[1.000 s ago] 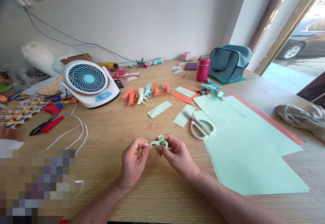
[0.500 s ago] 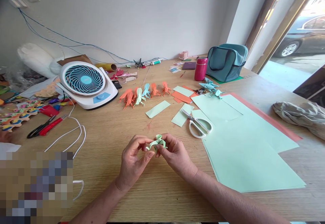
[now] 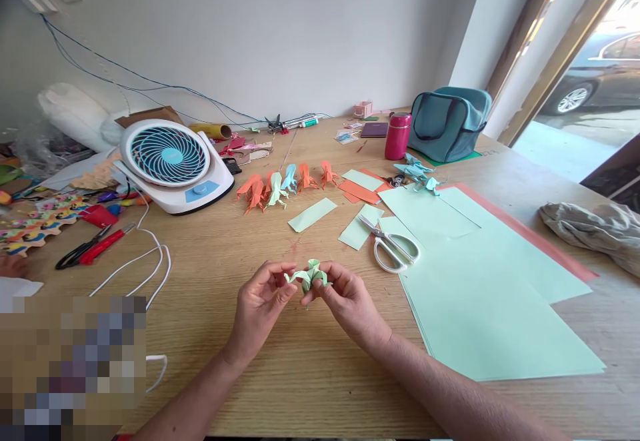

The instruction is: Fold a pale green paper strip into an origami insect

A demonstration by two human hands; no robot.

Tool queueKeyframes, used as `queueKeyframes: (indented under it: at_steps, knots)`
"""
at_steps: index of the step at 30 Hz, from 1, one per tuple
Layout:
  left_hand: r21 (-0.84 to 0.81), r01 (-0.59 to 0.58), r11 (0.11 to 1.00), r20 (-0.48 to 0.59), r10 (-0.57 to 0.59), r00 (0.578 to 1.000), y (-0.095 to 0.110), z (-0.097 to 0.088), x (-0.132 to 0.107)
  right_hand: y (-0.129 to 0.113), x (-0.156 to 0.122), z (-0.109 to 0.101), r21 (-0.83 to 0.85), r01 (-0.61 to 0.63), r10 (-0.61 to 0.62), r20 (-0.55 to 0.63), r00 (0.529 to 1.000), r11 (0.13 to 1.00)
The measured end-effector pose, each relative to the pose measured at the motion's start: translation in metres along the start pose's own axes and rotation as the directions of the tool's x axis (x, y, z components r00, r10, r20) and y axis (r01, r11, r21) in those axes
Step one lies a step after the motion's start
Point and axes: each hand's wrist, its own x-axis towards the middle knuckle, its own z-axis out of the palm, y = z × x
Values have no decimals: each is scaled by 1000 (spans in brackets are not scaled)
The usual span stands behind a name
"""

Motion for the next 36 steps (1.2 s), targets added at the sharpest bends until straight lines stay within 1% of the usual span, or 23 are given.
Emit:
queueKeyframes:
  at_steps: [3, 5, 7, 9, 12, 15, 19, 24, 28, 33, 35, 36]
  knots:
    - [-65, 104, 992, 39, -101, 994, -2, 6, -1, 1, 1, -1, -19, -2, 2, -28, 1000, 1000]
    - [-117, 162, 980, 74, -154, 985, -3, 10, -2, 2, 1, -1, -73, 25, -31, -74, 997, 997]
    - [-144, 195, 970, 90, -183, 979, -4, 13, -3, 4, 2, -2, -99, 48, -61, -122, 991, 994]
    - [-136, 203, 970, 96, -191, 977, -6, 14, -3, 6, 3, -3, -56, 32, -39, -136, 990, 998]
    - [-141, 204, 969, 94, -192, 977, -6, 14, -3, 10, 5, -5, 37, -24, 29, -119, 993, 999]
    - [-165, 227, 960, 86, -215, 973, -6, 13, -3, 10, 5, -5, 50, -49, 54, -106, 993, 998]
    - [-185, 241, 953, 95, -227, 969, -2, 12, -1, 7, 4, -3, 31, -47, 49, -72, 996, 998]
    - [-253, 256, 933, 148, -224, 963, 3, 10, 1, 7, 5, -2, 56, 0, 4, -77, 997, 998]
    - [-247, 275, 929, 156, -242, 958, 3, 8, 3, 10, 5, -5, 69, -27, 31, -65, 997, 997]
    - [-225, 288, 931, 97, -273, 957, -2, 6, 4, 16, 5, -4, 123, -48, 48, 9, 999, 991]
    - [-180, 278, 944, 73, -269, 960, -2, 7, 2, 18, 5, -1, 133, -35, 35, 5, 999, 991]
    - [-141, 262, 955, 60, -256, 965, -2, 8, 2, 18, 5, 0, 118, -19, 21, -19, 1000, 993]
